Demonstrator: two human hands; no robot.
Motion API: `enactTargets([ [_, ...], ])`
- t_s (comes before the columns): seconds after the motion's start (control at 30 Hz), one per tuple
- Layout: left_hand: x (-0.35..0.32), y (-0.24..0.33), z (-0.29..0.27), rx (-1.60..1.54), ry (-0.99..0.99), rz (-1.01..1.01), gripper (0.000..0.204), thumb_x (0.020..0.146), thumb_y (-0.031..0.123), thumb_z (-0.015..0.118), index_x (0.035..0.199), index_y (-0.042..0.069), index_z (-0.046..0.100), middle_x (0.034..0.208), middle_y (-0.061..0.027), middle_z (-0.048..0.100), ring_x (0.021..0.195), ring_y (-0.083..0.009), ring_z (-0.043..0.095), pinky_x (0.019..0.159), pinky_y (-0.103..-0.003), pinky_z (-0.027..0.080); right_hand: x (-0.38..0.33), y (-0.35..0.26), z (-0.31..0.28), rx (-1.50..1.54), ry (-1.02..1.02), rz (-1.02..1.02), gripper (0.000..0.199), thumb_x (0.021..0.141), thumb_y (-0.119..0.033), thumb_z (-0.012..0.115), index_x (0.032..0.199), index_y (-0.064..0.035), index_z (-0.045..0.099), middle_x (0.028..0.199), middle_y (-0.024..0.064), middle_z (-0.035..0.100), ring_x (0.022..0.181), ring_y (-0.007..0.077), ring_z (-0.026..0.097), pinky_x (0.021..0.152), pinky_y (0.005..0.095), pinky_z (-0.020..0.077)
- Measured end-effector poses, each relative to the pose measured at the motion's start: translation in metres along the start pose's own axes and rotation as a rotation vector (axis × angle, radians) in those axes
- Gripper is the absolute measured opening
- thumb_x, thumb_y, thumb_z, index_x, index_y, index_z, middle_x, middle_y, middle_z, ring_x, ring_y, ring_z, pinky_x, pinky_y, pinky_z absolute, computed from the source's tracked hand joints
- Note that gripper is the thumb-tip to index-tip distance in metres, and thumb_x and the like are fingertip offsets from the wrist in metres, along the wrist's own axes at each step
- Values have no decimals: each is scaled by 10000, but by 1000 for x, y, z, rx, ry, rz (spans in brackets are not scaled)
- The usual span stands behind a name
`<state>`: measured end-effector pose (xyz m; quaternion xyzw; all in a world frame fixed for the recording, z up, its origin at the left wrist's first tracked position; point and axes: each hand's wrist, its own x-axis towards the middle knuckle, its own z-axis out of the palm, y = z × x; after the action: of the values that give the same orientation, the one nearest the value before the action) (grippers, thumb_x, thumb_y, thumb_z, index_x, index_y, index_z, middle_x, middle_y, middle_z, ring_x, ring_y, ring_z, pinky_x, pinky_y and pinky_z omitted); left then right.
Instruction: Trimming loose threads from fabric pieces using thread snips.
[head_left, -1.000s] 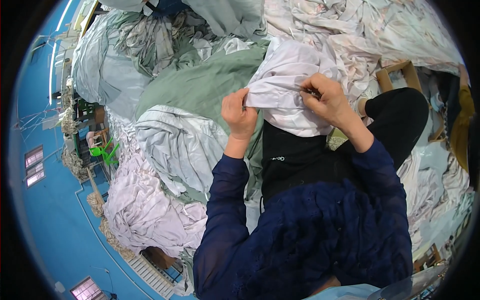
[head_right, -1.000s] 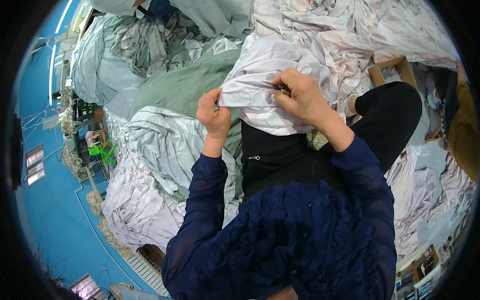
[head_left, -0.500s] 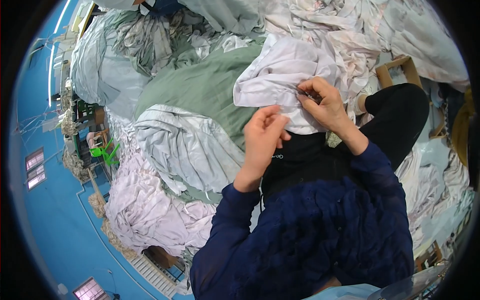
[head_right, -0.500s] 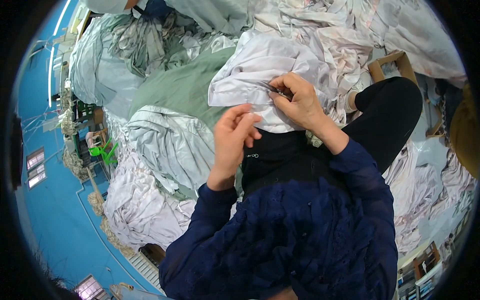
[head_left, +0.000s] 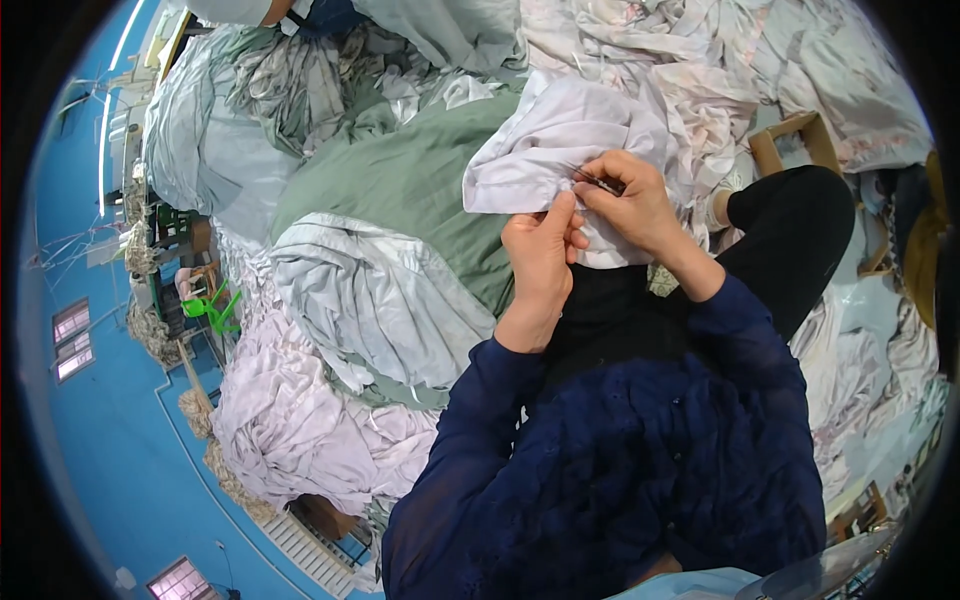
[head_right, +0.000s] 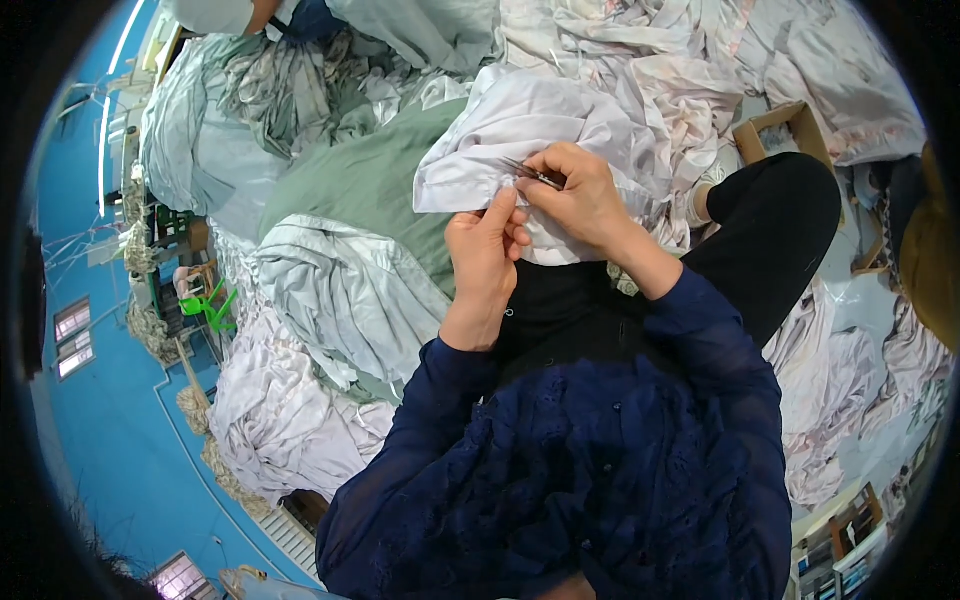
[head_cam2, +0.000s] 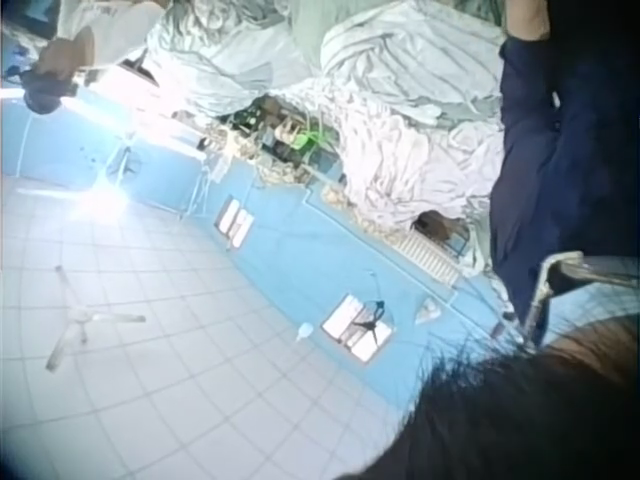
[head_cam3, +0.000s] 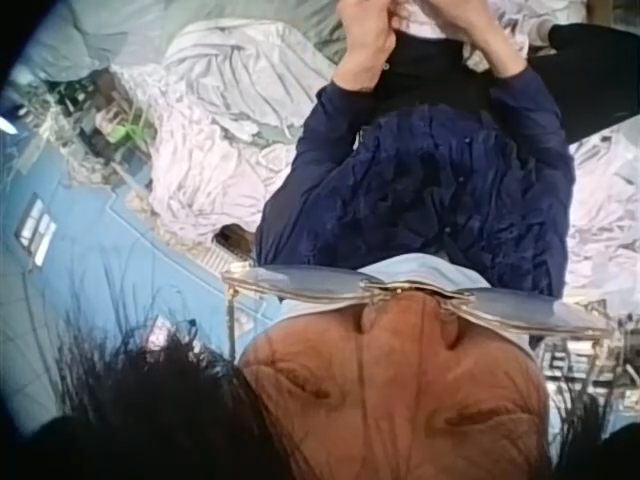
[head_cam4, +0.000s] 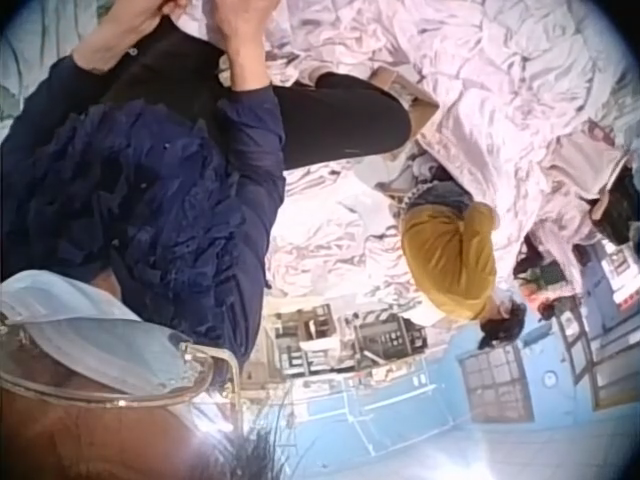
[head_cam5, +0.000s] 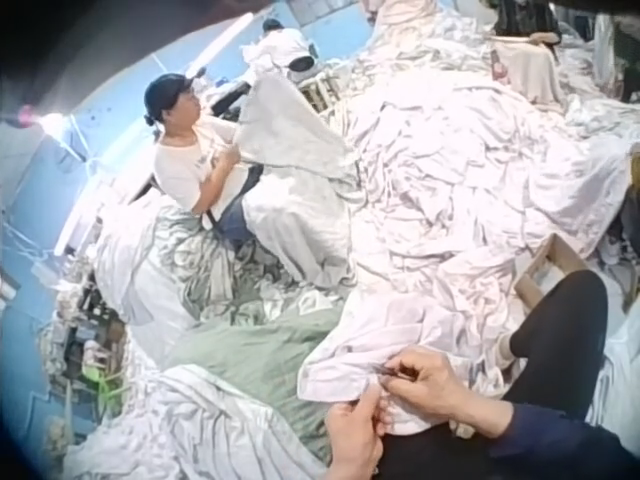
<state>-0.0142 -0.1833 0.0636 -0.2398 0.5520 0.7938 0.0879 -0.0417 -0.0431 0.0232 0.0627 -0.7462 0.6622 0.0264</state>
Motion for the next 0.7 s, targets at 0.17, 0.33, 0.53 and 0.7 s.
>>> enactTargets([
  [0.17,1,-2,2,96,30,43,146,891,112,659,808,-6,640,644,-52,611,450,-96,535,377,-201,365,3,-4,0,8,-4,-46,131,759,-26,692,878,13,653,780,45,588,679,107,525,599,251,400],
  [0.33,0,-3,6,182,48,150,130,889,79,647,814,-27,650,632,-43,599,447,-83,518,392,-214,371,6,-9,1,-78,11,-160,119,746,-13,684,844,14,623,750,65,577,648,138,531,579,264,401],
  [0.53,0,-5,6,204,45,174,132,878,72,654,796,-31,651,632,-43,598,444,-85,517,400,-220,379,-2,-9,-1,42,3,17,104,779,-42,668,851,7,611,719,35,555,645,113,511,574,252,391],
  [0.7,-2,-5,2,152,48,145,156,868,111,685,791,-20,651,635,-52,609,446,-92,532,390,-211,379,-12,-16,-11,332,16,291,110,826,-71,647,888,12,611,748,11,545,661,84,478,595,233,382],
])
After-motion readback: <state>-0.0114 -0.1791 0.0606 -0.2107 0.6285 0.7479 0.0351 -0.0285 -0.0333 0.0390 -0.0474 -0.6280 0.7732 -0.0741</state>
